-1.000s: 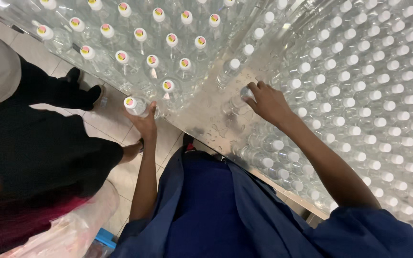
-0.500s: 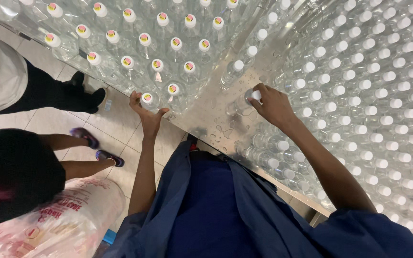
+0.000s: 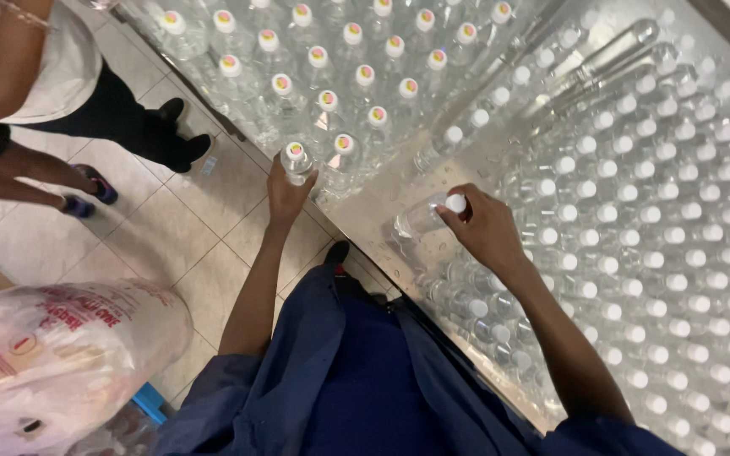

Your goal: The person picks up plastic bottles from a large tray and screws white caps onto them by hand. They place the capped bottles back into the tray in an organized manner. Another person is visible in the background performing a similar task.

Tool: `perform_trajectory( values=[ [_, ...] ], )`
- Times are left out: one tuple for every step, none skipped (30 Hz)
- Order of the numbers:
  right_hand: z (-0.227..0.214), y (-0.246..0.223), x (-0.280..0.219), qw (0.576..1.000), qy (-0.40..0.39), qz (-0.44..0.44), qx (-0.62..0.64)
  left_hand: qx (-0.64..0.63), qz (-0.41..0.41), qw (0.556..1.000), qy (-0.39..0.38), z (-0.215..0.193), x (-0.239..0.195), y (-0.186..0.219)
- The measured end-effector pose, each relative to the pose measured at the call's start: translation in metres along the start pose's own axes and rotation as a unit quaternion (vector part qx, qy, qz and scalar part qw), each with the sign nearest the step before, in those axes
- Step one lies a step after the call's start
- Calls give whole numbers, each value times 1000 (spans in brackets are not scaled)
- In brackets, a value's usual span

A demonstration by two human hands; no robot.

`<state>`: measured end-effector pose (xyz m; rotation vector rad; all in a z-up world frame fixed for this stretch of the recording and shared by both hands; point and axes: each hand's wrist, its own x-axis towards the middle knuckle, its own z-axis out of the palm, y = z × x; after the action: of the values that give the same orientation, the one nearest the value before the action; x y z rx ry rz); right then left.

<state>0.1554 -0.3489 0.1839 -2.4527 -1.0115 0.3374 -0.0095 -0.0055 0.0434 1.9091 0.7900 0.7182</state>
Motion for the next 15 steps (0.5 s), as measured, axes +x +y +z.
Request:
perform_trajectory(
  values=[
    [5, 1, 1, 1000, -14, 3, -2, 1, -14, 1000, 7, -4, -3, -2],
    [12, 2, 3, 1000, -29, 5, -3, 3, -29, 999, 15, -11, -5, -5],
    [14, 5, 5, 999, -31, -12, -6, 2, -29, 999, 32, -20, -5, -14],
    [19, 7, 5, 998, -49, 16, -20, 0, -74, 997, 37, -32, -3, -23],
    [24, 9, 8, 996, -66, 45, -33, -3, -118, 992, 42, -43, 0, -34],
    [28, 14, 9, 997, -65, 36, -32, -2, -116, 992, 51, -61, 12, -40],
    [34, 19, 11, 994, -74, 58, -48, -13, -127, 989, 81, -79, 25, -46],
    [39, 25, 10, 991, -86, 85, -64, -24, -141, 984, 107, -97, 34, -53],
    [44, 30, 9, 991, -87, 79, -63, -23, -141, 983, 113, -115, 54, -56],
    [49, 35, 10, 987, -98, 99, -82, -16, -118, 984, 136, -134, 76, -58],
    [54, 40, 13, 982, -109, 120, -100, -9, -94, 983, 158, -153, 100, -60],
    [52, 28, 11, 982, -110, 120, -98, -7, -94, 983, 158, -168, 123, -62],
    [50, 15, 12, 972, -125, 174, -94, 6, -28, 984, 175, -183, 147, -64],
    [46, 3, 18, 960, -132, 227, -91, 15, 44, 980, 193, -195, 180, -64],
    [52, 8, 23, 962, -126, 226, -90, 13, 49, 980, 194, -204, 212, -67]
  ],
)
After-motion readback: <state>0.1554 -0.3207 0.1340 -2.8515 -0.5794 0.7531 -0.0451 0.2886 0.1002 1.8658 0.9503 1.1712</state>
